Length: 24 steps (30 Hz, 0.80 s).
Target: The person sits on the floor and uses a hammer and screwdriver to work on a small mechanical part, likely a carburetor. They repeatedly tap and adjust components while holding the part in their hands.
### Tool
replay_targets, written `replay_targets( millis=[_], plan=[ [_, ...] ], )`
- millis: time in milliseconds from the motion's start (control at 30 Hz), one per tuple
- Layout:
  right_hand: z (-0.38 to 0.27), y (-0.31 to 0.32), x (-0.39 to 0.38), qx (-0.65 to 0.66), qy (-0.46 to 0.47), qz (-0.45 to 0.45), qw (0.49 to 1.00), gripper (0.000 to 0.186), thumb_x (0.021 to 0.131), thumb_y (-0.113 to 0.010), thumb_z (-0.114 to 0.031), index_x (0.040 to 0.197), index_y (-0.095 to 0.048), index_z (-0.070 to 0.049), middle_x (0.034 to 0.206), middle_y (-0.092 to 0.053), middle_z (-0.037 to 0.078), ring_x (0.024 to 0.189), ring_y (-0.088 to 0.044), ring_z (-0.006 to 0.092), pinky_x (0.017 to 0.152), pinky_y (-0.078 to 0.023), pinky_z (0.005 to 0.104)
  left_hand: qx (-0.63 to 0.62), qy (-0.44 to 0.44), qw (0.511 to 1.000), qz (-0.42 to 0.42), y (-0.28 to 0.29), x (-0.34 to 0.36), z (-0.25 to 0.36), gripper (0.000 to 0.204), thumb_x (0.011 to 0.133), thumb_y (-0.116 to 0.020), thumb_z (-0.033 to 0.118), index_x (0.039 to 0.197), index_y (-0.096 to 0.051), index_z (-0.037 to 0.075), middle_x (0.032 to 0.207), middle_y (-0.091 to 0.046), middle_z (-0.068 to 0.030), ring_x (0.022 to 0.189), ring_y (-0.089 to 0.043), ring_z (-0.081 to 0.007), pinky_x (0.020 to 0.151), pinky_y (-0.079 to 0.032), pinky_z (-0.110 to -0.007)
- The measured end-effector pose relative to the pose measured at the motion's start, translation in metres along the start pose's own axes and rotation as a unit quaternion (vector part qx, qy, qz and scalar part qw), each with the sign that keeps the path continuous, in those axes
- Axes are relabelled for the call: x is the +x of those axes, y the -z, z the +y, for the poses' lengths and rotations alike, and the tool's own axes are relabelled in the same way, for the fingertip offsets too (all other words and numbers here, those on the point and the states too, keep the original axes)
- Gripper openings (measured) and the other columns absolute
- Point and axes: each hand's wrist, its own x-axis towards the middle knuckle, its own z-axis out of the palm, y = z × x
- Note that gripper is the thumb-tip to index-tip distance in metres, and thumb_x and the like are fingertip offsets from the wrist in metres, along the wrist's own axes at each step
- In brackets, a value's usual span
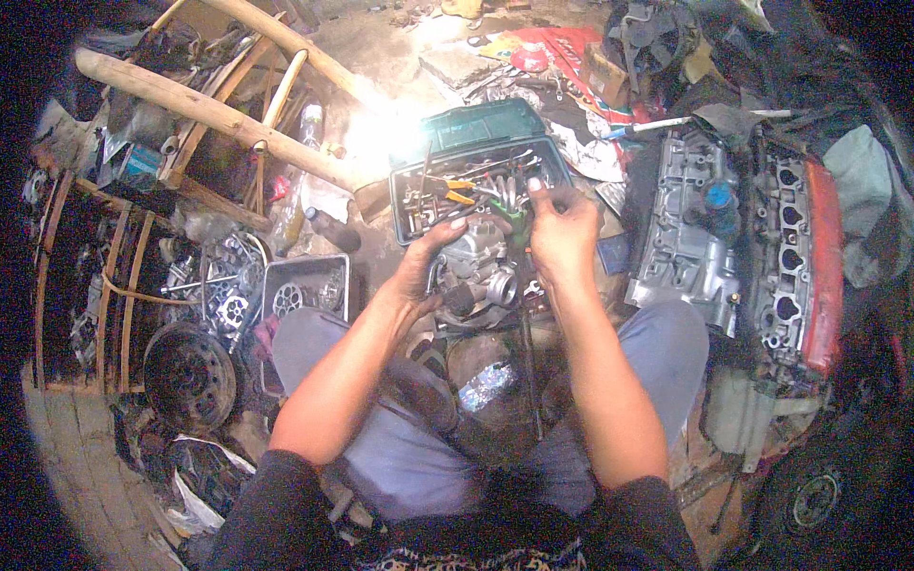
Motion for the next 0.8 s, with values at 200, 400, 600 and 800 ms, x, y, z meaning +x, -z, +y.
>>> replay_targets(
  millis=[200,400,600,800],
  plan=[
    [-0.031,0.010,-0.012,0.027,-0.074,-0.090,0.993,0.028,0.094,-0.073,-0.021,0.091,-0.071,0.006,0.077,-0.067,0.009,0.066,-0.063,0.0175,0.065,-0.052,0.0337,-0.057,-0.036,0.997,0.038,0.005,0.001,-0.003,0.063,0.091,-0.064,0.043,0.133,-0.055,-0.003,0.122,-0.067,-0.0204,0.107,-0.069,-0.0307,0.096,-0.057,-0.047],
    [-0.017,0.031,0.004,-0.074,0.063,-0.199,0.975,0.023,0.090,-0.073,-0.015,0.103,-0.073,0.004,0.094,-0.074,0.018,0.086,-0.069,0.0243,0.079,-0.053,0.0373,-0.088,-0.040,0.995,0.019,0.000,0.001,-0.002,0.060,0.093,-0.064,0.043,0.128,-0.058,-0.005,0.116,-0.069,-0.0202,0.102,-0.071,-0.0306,0.091,-0.060,-0.046],
    [-0.036,0.029,-0.005,-0.226,0.180,-0.156,0.945,0.019,0.090,-0.071,-0.013,0.098,-0.072,0.004,0.091,-0.072,0.022,0.087,-0.069,0.0263,0.081,-0.051,0.0382,-0.081,-0.033,0.995,0.037,0.005,-0.001,-0.001,0.059,0.093,-0.064,0.042,0.126,-0.060,-0.007,0.114,-0.070,-0.0204,0.098,-0.072,-0.0288,0.089,-0.061,-0.046],
    [-0.053,0.025,-0.016,-0.134,0.130,-0.154,0.970,0.012,0.092,-0.069,-0.006,0.096,-0.070,0.005,0.084,-0.071,0.014,0.069,-0.067,0.0194,0.065,-0.052,0.0350,-0.073,-0.027,0.997,0.002,0.003,-0.001,0.005,0.059,0.093,-0.062,0.040,0.128,-0.059,-0.007,0.113,-0.071,-0.0198,0.096,-0.073,-0.0284,0.088,-0.062,-0.045]
  ],
)
